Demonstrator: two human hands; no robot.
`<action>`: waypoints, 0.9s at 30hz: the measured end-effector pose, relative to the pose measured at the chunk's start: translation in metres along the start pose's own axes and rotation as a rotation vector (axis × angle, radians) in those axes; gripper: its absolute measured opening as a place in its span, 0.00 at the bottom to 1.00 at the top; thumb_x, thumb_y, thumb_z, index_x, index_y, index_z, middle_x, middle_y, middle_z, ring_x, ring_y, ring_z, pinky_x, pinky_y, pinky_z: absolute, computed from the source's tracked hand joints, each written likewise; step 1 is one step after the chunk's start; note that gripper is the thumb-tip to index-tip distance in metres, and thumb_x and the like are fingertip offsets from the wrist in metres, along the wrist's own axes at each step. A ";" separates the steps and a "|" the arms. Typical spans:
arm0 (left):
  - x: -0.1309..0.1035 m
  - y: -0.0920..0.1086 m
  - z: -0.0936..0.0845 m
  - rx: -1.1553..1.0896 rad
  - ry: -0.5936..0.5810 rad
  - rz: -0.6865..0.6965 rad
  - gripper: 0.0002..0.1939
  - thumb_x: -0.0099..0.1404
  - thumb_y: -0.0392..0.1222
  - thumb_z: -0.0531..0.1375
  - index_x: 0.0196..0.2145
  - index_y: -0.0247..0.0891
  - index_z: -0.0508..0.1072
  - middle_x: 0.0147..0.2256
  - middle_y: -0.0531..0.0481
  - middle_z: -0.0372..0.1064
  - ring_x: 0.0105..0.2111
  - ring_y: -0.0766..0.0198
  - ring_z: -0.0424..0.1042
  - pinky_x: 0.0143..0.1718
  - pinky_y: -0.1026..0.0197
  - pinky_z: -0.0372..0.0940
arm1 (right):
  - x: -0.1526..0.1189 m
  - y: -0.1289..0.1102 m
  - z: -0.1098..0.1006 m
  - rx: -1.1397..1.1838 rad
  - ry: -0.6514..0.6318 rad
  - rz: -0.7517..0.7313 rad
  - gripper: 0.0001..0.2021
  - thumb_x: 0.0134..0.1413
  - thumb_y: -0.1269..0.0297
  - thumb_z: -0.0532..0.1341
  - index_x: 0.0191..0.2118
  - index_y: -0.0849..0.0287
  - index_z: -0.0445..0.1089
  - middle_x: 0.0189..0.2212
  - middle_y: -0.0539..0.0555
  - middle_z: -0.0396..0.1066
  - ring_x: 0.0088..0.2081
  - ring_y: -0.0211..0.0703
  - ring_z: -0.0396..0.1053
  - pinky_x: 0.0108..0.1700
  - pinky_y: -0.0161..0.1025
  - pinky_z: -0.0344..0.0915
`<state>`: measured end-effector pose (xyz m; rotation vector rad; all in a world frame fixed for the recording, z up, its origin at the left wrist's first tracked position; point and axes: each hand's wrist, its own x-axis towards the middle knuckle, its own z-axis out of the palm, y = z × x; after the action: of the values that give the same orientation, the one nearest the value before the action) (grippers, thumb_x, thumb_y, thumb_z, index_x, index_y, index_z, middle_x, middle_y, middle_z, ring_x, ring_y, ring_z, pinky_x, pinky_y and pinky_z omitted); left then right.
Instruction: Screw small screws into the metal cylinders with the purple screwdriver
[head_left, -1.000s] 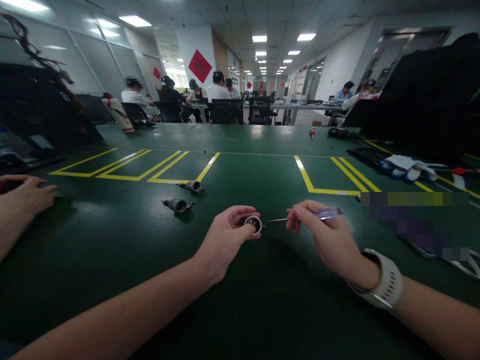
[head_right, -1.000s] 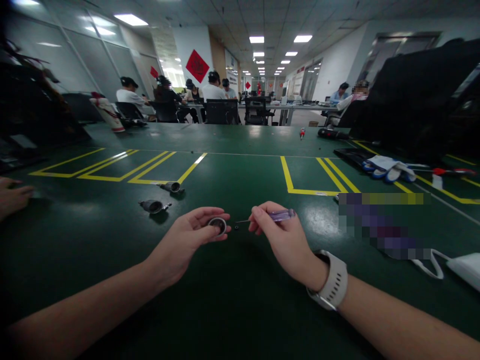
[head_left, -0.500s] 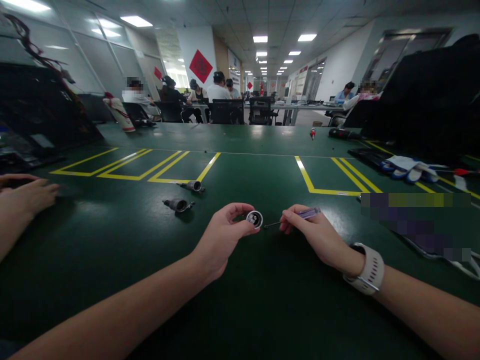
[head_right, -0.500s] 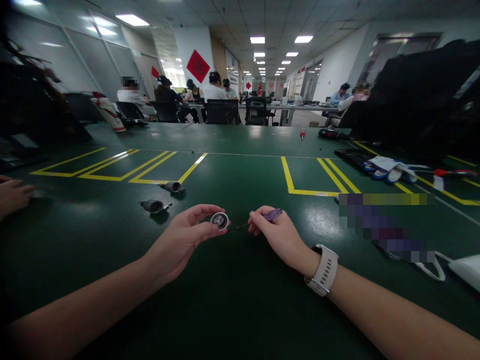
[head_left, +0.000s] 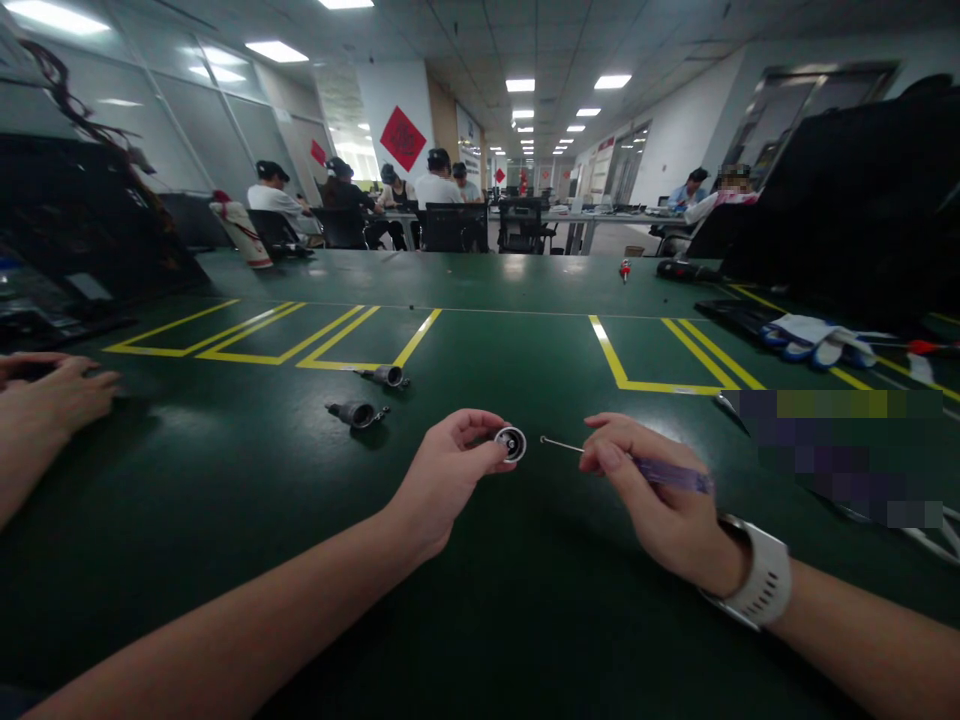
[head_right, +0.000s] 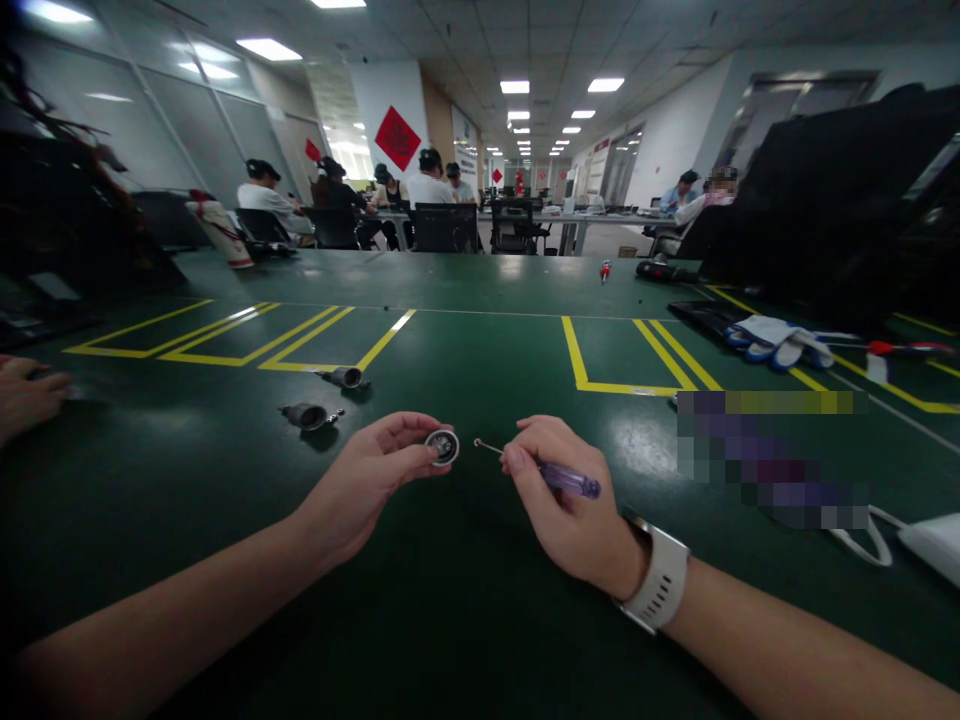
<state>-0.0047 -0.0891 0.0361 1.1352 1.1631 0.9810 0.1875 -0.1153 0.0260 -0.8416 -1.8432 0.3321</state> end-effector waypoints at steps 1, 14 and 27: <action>0.000 0.000 0.000 0.013 -0.012 0.004 0.11 0.55 0.33 0.61 0.38 0.34 0.69 0.38 0.46 0.73 0.37 0.63 0.73 0.41 0.58 0.68 | 0.000 -0.004 -0.001 0.017 -0.007 -0.039 0.09 0.57 0.71 0.52 0.30 0.59 0.68 0.24 0.50 0.68 0.30 0.39 0.67 0.45 0.46 0.64; -0.009 0.001 0.006 0.103 -0.061 0.085 0.10 0.53 0.33 0.61 0.36 0.34 0.71 0.32 0.49 0.74 0.32 0.65 0.73 0.37 0.61 0.68 | 0.000 -0.015 0.006 0.009 -0.170 -0.099 0.05 0.56 0.73 0.54 0.36 0.61 0.68 0.29 0.54 0.70 0.34 0.40 0.68 0.37 0.41 0.67; -0.009 -0.004 0.006 0.162 -0.054 0.166 0.09 0.54 0.34 0.59 0.35 0.33 0.72 0.29 0.50 0.74 0.29 0.65 0.73 0.31 0.64 0.68 | -0.002 -0.018 0.006 -0.011 -0.198 -0.164 0.06 0.54 0.74 0.56 0.37 0.61 0.67 0.31 0.54 0.70 0.35 0.41 0.68 0.40 0.42 0.66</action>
<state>-0.0005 -0.0990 0.0340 1.3971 1.1343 0.9887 0.1753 -0.1286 0.0328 -0.6790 -2.0854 0.3099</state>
